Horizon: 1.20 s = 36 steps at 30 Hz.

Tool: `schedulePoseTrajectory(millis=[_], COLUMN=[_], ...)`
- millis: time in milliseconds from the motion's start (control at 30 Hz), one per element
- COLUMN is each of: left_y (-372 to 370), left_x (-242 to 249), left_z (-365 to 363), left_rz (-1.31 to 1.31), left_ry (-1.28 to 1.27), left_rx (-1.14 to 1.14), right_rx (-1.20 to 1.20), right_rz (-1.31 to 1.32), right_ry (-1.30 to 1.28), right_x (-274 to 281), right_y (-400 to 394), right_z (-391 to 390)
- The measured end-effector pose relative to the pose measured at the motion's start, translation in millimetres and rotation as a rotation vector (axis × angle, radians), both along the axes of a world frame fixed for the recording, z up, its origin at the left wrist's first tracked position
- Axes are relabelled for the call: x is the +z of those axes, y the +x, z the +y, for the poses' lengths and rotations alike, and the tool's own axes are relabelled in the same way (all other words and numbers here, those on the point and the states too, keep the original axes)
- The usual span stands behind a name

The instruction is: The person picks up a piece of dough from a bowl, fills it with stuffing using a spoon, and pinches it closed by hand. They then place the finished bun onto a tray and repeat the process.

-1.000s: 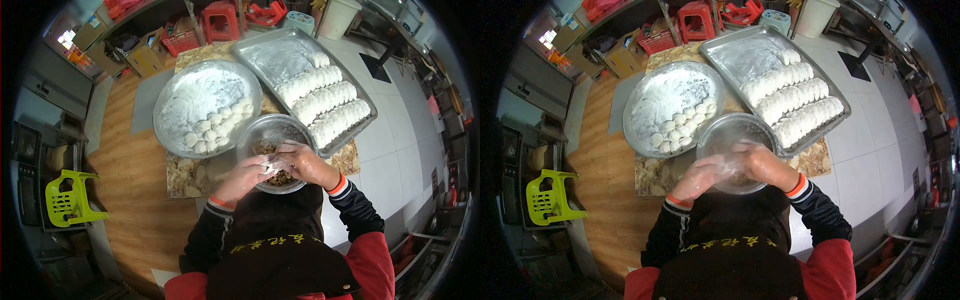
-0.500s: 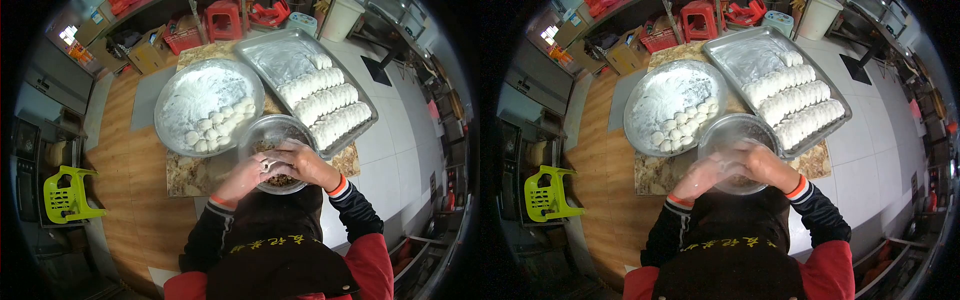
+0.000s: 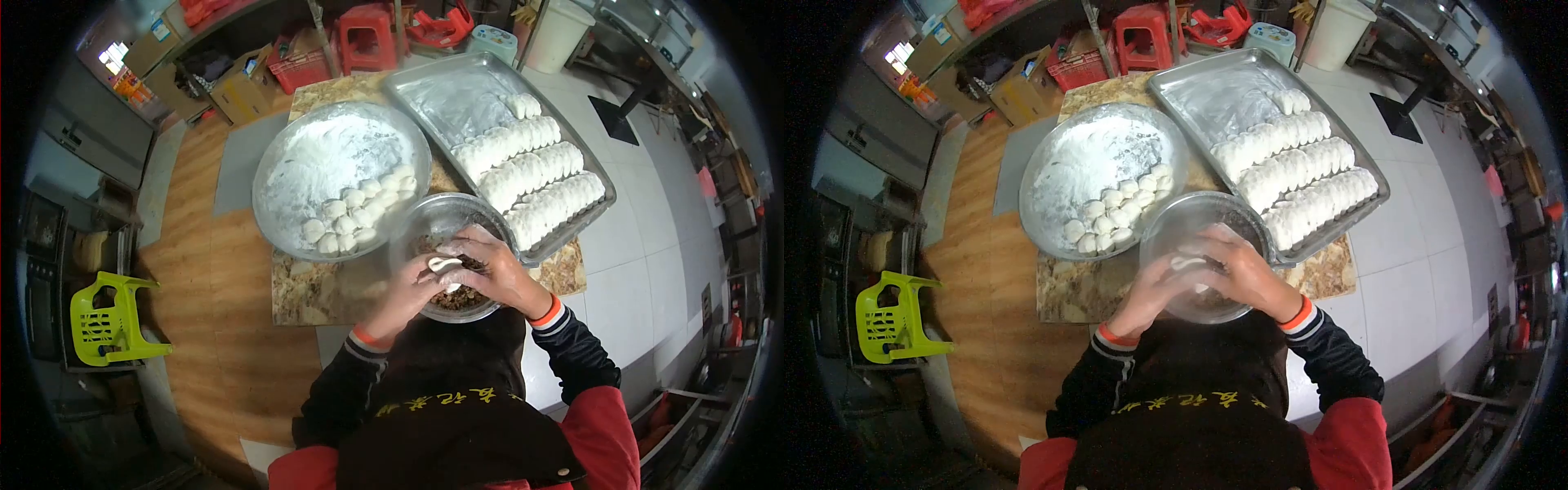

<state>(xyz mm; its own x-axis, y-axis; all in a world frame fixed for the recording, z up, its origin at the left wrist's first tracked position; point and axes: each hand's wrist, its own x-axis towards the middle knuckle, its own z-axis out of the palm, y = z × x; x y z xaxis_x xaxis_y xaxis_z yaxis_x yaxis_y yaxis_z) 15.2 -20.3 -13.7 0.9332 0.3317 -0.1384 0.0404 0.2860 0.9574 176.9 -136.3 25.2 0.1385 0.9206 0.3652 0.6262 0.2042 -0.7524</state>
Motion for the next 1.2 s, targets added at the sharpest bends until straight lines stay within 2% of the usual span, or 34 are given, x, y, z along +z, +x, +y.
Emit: schedulePoseTrajectory(millis=[133, 333, 433, 533, 633, 733, 767, 867, 900, 967, 1000, 1033, 1067, 1100, 1133, 1167, 1200], left_y=[3, 3, 2, 5, 5, 5, 6, 13, 17, 26, 29, 33, 38, 43, 41, 44, 50], left_x=[-9, 7, -14, -24, -6, 4, 7, 10, 7, -2, -2, -1, -1, -4, -4, -19, -32], left_z=[-2, -2, -3, -1, 1, 4, 5, 9, 10, 14, 19, 23, 28, 36, 58, 79, 99], left_rz=[-0.037, -0.034, -0.02, -0.037, 0.112, 0.038, 0.014, -0.035, -0.034, -0.067, -0.059, -0.052, -0.046, -0.108, -0.033, 0.05, 0.129], left_ry=[0.252, 0.255, 0.313, 0.357, 0.245, -0.067, -0.135, -0.287, -0.304, -0.31, -0.276, -0.243, -0.21, -0.126, 0.313, 0.425, 0.536], left_rx=[0.044, 0.099, 0.106, 0.047, -0.015, 0.083, 0.112, 0.188, 0.209, 0.253, 0.257, 0.259, 0.26, 0.319, 0.279, 0.307, 0.331], right_rx=[0.044, -0.061, 0.033, -0.021, -0.043, -0.155, -0.06, 0.054, 0.023, -0.027, -0.055, -0.103, -0.098, -0.124, -0.153, -0.229, -0.269], right_rz=[0.029, 0.027, -0.088, -0.146, 0.022, 0.43, 0.537, 0.419, 0.257, 0.32, 0.354, 0.385, 0.397, 0.433, 0.468, 0.39, 0.267], right_ry=[-0.038, 0.021, 0.066, 0.02, -0.139, -0.236, -0.243, -0.373, -0.307, -0.321, -0.328, -0.431, -0.296, -0.321, -0.345, -0.373, -0.278], right_x=[-4, -1, 2, -7, -21, -18, -23, -8, -18, -27, -24, 1, -22, -11, 4, 11, 1], right_y=[2, -4, -2, -1, 9, 19, 26, 16, 14, 22, 25, 29, 45, 57, 73, 94, 125], right_z=[-3, 0, 5, 6, 13, 19, 20, 21, 28, 32, 36, 41, 44, 49, 55, 60, 65])
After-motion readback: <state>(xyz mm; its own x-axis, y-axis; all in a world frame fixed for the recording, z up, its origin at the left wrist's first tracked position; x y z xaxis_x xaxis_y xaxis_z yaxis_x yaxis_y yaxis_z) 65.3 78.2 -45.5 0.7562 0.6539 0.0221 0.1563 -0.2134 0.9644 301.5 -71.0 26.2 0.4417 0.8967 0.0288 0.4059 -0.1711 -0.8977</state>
